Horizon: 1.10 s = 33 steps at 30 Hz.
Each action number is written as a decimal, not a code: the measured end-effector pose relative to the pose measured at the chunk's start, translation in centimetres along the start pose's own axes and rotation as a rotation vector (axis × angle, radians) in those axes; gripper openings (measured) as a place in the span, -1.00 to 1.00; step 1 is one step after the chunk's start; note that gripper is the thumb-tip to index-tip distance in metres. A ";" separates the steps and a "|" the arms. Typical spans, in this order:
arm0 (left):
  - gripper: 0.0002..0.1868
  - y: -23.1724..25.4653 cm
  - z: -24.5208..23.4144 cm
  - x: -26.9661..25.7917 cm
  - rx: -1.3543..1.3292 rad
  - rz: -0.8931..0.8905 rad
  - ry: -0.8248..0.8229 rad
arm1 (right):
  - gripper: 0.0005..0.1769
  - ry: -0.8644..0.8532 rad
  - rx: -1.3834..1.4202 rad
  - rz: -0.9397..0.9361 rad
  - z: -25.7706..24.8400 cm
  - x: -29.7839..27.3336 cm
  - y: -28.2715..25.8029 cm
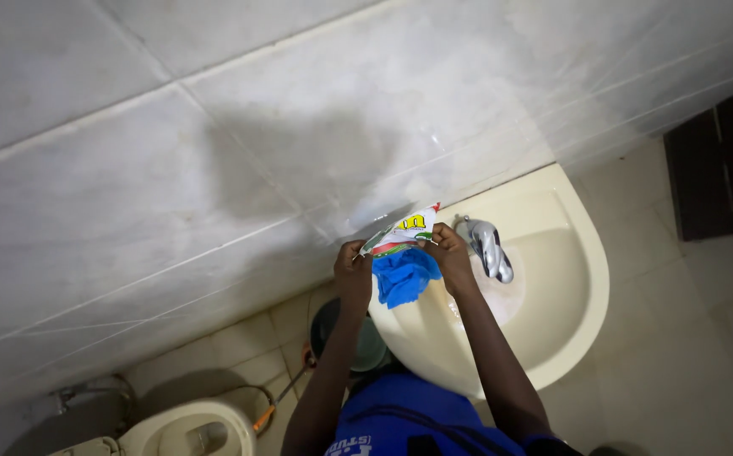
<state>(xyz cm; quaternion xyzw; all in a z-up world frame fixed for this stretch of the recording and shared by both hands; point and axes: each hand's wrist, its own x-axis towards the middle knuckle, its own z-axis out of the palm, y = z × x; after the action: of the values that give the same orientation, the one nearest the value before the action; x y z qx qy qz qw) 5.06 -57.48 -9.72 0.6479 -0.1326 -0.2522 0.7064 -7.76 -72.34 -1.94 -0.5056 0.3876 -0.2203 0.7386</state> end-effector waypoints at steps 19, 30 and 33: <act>-0.74 -6.2 0.5 1.8 0.203 0.085 0.118 | -0.75 0.044 -0.184 0.109 -2.8 6.5 7.6; -0.65 -1.8 0.5 -0.7 0.111 0.038 0.102 | -0.37 0.008 -0.116 -0.120 -2.0 4.3 4.6; -0.64 -0.5 0.4 -1.1 0.115 0.041 0.124 | -0.34 0.018 -0.178 -0.172 -1.0 2.8 2.8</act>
<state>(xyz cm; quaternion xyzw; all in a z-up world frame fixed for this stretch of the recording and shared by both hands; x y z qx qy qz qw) 3.82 -57.22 -10.01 0.6990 -0.1164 -0.1890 0.6798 -7.05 -73.87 -5.69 -0.5985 0.3673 -0.2520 0.6658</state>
